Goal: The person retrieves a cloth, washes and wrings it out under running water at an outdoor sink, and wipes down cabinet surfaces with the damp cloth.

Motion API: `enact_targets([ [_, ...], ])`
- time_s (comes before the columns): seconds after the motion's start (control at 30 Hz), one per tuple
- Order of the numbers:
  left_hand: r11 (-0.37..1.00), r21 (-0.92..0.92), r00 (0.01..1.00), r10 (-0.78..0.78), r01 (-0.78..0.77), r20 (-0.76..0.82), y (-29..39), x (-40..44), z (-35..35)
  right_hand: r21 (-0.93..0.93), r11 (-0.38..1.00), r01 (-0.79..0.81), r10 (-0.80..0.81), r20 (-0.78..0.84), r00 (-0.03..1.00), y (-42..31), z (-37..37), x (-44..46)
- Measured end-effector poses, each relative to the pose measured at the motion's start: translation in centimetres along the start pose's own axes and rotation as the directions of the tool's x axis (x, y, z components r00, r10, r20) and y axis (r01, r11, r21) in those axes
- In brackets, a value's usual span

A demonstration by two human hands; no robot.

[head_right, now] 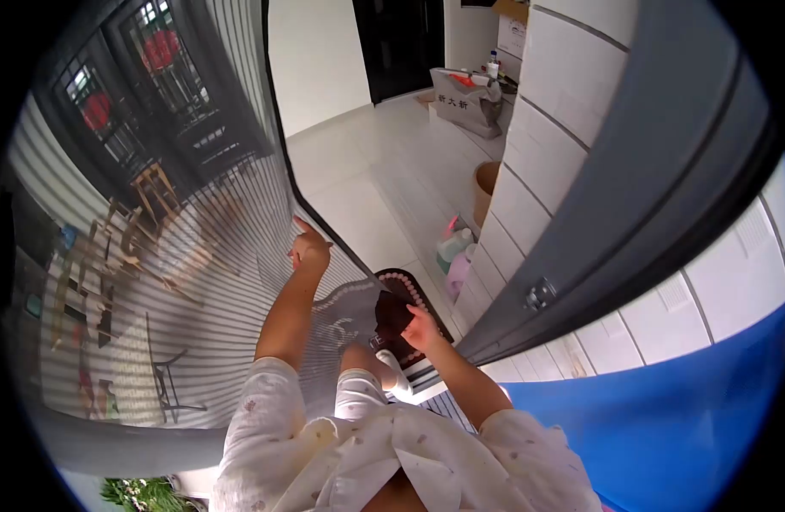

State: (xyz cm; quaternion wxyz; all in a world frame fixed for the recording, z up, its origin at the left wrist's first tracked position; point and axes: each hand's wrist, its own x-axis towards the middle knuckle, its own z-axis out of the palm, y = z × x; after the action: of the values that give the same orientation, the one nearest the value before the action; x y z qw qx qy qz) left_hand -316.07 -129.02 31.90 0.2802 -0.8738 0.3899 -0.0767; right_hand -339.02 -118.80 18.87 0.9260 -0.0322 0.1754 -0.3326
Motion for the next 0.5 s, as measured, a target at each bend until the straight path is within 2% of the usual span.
enact_targets([
  [0.07,0.912,-0.241,0.939,0.343,-0.331,0.005,-2.8,6.1,-1.0,0.007,1.000,0.016,-0.017,0.059,0.998,-0.9,0.4,6.2],
  [0.1,0.936,-0.230,0.963,0.255,-0.267,-0.081,-3.9,8.6,-1.0,0.018,0.999,0.037,-0.038,0.102,0.994,-0.6,0.5,9.0],
  [0.13,0.923,-0.349,0.987,0.148,-0.161,-0.064,-5.5,10.5,-2.5,-0.010,0.999,0.031,-0.030,0.103,0.994,-1.1,2.0,11.8],
  [0.2,0.767,-0.640,0.991,0.118,-0.050,0.065,-8.7,16.9,-3.7,-0.070,0.997,0.043,-0.045,-0.033,0.998,-1.5,4.5,17.5],
  [0.23,0.331,-0.933,0.975,0.115,0.141,0.189,-10.7,19.6,-4.8,-0.076,0.997,0.019,-0.021,-0.023,1.000,-2.3,6.5,20.6],
  [0.27,-0.201,-0.921,0.937,0.175,0.334,0.302,-13.2,20.6,-4.7,-0.103,0.994,-0.019,0.013,-0.064,0.998,-2.0,8.2,22.2],
  [0.3,-0.459,-0.863,0.972,0.189,0.214,0.140,-15.4,21.3,-4.1,-0.130,0.990,-0.063,0.050,-0.105,0.993,-1.7,9.6,23.6],
  [0.33,-0.460,-0.860,0.973,0.166,0.222,0.162,-17.4,22.5,-3.9,-0.133,0.987,-0.095,0.082,-0.104,0.991,-2.0,12.2,25.1],
  [0.4,-0.585,-0.802,0.959,-0.141,0.119,0.245,-20.6,24.0,-2.5,-0.296,0.949,-0.111,0.148,0.107,0.983,-2.8,18.3,26.8],
  [0.47,-0.642,-0.757,0.928,-0.196,0.124,0.318,-23.5,24.1,-0.4,-0.390,0.912,-0.130,0.167,0.063,0.984,-3.7,22.4,28.5],
  [0.5,-0.642,-0.758,0.888,-0.277,0.114,0.368,-24.7,23.9,0.4,-0.399,0.903,-0.159,0.203,0.071,0.977,-3.7,24.3,29.7],
])
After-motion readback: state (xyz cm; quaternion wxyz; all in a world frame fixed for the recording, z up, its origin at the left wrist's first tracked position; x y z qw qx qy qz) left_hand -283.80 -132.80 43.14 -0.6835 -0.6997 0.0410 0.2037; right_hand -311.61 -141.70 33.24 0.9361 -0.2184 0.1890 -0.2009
